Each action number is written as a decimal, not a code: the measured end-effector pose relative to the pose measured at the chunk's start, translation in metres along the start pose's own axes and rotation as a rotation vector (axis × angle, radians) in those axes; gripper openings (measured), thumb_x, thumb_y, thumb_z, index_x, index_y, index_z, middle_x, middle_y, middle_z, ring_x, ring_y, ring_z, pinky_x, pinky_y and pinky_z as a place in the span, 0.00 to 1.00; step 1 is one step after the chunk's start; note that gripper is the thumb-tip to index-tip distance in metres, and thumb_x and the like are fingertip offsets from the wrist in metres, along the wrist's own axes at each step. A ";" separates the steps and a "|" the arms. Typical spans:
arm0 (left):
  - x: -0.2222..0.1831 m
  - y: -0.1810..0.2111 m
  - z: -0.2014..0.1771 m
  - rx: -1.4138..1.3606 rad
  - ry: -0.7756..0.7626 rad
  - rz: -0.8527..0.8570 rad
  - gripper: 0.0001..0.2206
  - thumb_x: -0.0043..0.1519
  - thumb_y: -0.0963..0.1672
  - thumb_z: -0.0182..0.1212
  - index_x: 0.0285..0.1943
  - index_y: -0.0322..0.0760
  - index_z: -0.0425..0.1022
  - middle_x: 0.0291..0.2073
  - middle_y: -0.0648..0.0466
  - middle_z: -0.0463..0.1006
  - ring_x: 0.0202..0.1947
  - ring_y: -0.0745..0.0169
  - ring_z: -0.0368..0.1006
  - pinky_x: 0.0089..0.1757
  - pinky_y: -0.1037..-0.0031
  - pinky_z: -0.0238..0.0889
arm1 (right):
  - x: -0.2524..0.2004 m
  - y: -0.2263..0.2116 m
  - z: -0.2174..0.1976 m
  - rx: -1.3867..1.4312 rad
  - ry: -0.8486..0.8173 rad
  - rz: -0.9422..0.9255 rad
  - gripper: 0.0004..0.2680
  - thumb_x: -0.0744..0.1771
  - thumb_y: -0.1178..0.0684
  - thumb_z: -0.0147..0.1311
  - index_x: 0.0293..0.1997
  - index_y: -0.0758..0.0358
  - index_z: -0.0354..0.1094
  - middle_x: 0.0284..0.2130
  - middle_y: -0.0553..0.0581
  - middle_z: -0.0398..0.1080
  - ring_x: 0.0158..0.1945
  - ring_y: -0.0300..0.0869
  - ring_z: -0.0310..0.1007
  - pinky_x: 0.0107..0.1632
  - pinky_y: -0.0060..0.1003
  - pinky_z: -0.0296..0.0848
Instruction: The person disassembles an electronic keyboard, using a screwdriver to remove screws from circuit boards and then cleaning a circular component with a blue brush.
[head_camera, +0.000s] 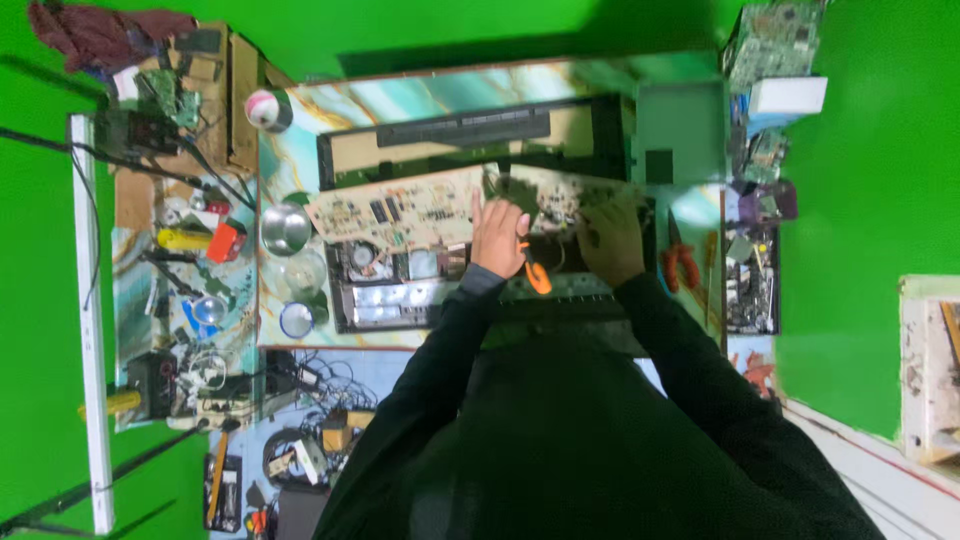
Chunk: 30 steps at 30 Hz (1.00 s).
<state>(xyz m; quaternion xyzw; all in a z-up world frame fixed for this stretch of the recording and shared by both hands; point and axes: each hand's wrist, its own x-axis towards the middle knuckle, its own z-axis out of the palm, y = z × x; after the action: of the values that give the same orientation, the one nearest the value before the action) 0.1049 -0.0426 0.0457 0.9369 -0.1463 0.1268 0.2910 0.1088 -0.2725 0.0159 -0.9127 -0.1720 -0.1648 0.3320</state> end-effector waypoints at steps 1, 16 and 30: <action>-0.007 0.010 0.000 -0.059 0.013 0.033 0.05 0.66 0.41 0.57 0.41 0.31 0.72 0.39 0.44 0.71 0.49 0.38 0.68 0.65 0.45 0.48 | -0.012 -0.002 -0.007 0.049 -0.023 0.041 0.05 0.66 0.56 0.59 0.44 0.63 0.72 0.37 0.61 0.72 0.46 0.58 0.71 0.55 0.54 0.69; -0.075 0.061 0.135 -0.503 -0.197 -0.364 0.12 0.71 0.45 0.50 0.42 0.37 0.79 0.34 0.41 0.82 0.35 0.40 0.79 0.38 0.59 0.70 | -0.101 0.055 -0.049 0.153 -0.213 0.171 0.10 0.69 0.55 0.55 0.54 0.67 0.70 0.43 0.67 0.72 0.44 0.59 0.74 0.46 0.50 0.72; -0.078 0.037 0.177 -0.444 -0.128 -0.427 0.12 0.67 0.42 0.47 0.57 0.35 0.70 0.36 0.38 0.80 0.40 0.33 0.77 0.41 0.53 0.69 | -0.108 0.065 -0.050 0.165 -0.245 0.283 0.15 0.69 0.50 0.55 0.60 0.69 0.68 0.50 0.72 0.72 0.50 0.62 0.74 0.52 0.52 0.73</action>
<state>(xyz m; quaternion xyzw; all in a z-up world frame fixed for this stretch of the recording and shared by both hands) 0.0466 -0.1589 -0.1019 0.8660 0.0118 -0.0317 0.4989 0.0308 -0.3748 -0.0281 -0.9106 -0.0942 0.0102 0.4023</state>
